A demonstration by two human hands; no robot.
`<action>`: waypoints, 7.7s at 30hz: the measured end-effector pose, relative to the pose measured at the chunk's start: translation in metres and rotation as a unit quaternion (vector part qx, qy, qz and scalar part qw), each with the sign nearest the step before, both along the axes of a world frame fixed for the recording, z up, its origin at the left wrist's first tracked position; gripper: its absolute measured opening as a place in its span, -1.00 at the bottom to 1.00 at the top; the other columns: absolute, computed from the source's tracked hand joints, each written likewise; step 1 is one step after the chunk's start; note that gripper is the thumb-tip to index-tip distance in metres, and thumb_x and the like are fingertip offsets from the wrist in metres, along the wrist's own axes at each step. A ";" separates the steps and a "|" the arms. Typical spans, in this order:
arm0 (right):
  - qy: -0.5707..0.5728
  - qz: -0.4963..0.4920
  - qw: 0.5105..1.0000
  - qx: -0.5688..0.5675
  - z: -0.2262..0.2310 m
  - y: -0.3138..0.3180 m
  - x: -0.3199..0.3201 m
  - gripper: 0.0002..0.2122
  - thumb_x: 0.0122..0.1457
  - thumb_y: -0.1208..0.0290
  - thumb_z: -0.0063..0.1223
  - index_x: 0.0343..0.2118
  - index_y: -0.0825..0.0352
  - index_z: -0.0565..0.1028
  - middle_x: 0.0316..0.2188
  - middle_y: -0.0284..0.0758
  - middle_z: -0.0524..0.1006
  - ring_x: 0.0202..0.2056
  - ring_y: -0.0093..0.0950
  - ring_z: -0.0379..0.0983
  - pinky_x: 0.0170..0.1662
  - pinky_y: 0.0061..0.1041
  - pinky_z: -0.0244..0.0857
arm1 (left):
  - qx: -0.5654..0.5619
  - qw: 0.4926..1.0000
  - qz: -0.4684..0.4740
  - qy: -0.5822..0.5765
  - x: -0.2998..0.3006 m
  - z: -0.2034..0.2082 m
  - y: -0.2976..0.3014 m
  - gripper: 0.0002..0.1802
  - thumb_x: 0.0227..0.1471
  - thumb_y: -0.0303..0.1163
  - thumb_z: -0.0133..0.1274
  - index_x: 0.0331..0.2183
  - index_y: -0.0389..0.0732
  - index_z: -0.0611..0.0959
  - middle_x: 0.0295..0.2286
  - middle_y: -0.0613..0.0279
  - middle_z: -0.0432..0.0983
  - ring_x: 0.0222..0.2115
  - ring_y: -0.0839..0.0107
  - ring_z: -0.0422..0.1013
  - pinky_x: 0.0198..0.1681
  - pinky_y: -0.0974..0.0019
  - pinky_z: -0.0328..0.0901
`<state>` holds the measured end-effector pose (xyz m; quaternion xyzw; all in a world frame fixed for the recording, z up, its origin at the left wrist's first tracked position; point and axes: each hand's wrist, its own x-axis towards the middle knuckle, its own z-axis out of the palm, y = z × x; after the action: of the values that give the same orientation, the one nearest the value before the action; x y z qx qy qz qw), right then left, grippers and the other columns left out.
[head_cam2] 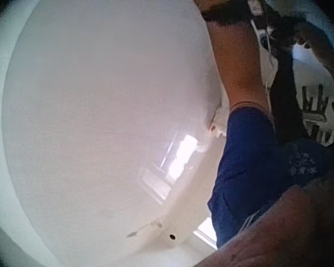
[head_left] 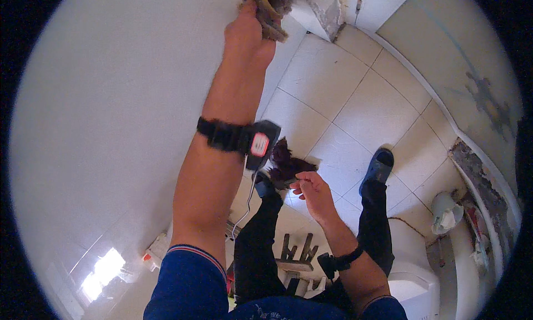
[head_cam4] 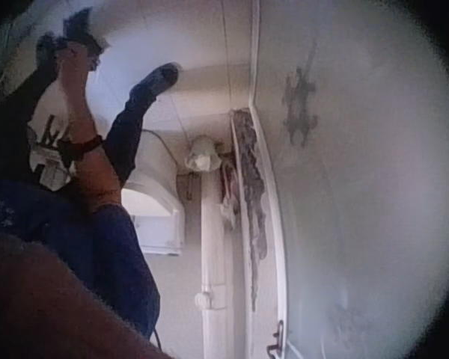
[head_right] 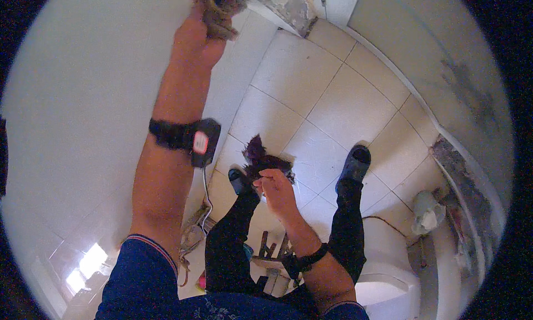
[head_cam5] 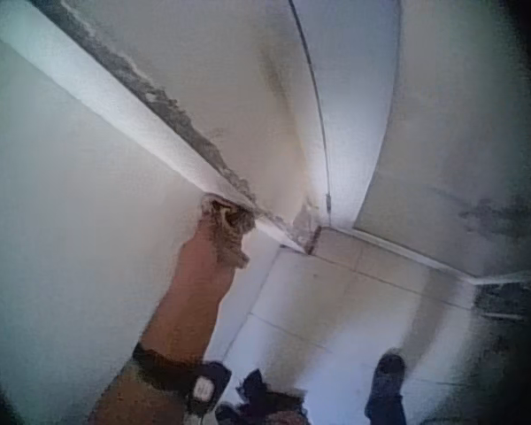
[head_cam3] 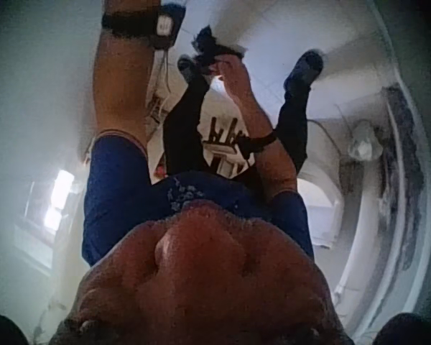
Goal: The person kneels on the bathroom floor and wipes the tiled wall with a cloth, moving from lower to higher sections and occasionally switching hands. The person also briefly uses a scraper on the wall surface.
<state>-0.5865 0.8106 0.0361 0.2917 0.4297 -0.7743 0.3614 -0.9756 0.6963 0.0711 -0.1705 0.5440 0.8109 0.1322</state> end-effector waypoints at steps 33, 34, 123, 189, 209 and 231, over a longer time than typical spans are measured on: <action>-0.028 0.058 0.998 0.003 -0.004 -0.002 0.009 -0.76 0.41 0.37 -0.10 0.05 0.33 0.44 -0.18 -0.28 0.65 -0.19 -0.53 0.54 -0.12 -0.45 0.41 | -0.219 0.965 0.115 -0.085 0.058 -0.114 -0.019 -0.58 0.33 -0.25 -0.01 0.06 -0.36 0.51 -0.14 0.08 0.57 -0.24 0.19 0.54 -0.26 0.02 0.48; -0.028 0.062 0.998 0.003 -0.004 -0.003 0.008 -0.76 0.41 0.38 -0.10 0.05 0.33 0.44 -0.18 -0.28 0.66 -0.19 -0.53 0.54 -0.11 -0.45 0.41 | -0.383 0.923 0.021 -0.002 0.064 -0.100 -0.026 -0.59 0.33 -0.25 -0.01 0.06 -0.34 0.51 -0.14 0.08 0.58 -0.25 0.19 0.54 -0.27 0.02 0.47; -0.037 0.108 0.993 0.004 -0.011 -0.031 0.035 -0.79 0.43 0.38 -0.11 0.04 0.29 0.45 -0.19 -0.28 0.65 -0.22 -0.55 0.52 -0.14 -0.46 0.39 | 0.008 0.940 0.256 -0.226 0.188 -0.112 -0.119 -0.71 0.39 -0.29 -0.18 -0.02 -0.21 0.53 -0.18 0.11 0.54 -0.30 0.25 0.47 -0.26 0.16 0.45; 0.161 -0.015 0.880 0.446 -0.078 -0.235 -0.162 -0.61 0.19 0.17 0.09 -0.10 0.42 0.49 -0.20 0.01 0.61 -0.14 -0.02 0.59 -0.12 -0.06 0.48 | -0.610 0.706 -0.324 -0.157 0.645 0.136 -0.231 -0.52 0.06 -0.37 0.12 0.06 -0.18 0.55 0.03 0.02 0.52 0.07 0.00 0.40 0.19 -0.09 0.17; 0.274 0.006 0.927 0.257 0.177 -0.283 -0.047 -0.71 0.28 0.46 0.01 -0.08 0.54 0.24 -0.23 0.03 0.36 -0.15 -0.10 0.38 -0.07 -0.15 0.26 | -0.535 0.677 -0.408 -0.298 0.667 0.099 -0.249 -0.50 -0.02 -0.20 0.18 -0.02 -0.10 0.56 -0.09 0.03 0.54 0.03 -0.03 0.41 0.10 -0.10 0.20; 0.204 -0.189 0.953 0.117 -0.167 -0.322 -0.094 -0.77 0.13 0.22 0.11 -0.43 0.28 0.40 -0.46 -0.23 0.47 -0.35 -0.27 0.43 -0.34 -0.28 0.33 | -0.611 0.695 -0.333 -0.182 0.635 0.123 -0.241 -0.53 0.05 -0.30 0.11 0.03 -0.15 0.57 -0.01 0.09 0.55 0.05 0.05 0.42 0.18 -0.06 0.18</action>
<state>-0.6806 0.4885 -0.1305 0.2436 0.5189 -0.8158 0.0761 -0.3404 0.4556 0.1936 -0.1658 0.9059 0.1556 0.3573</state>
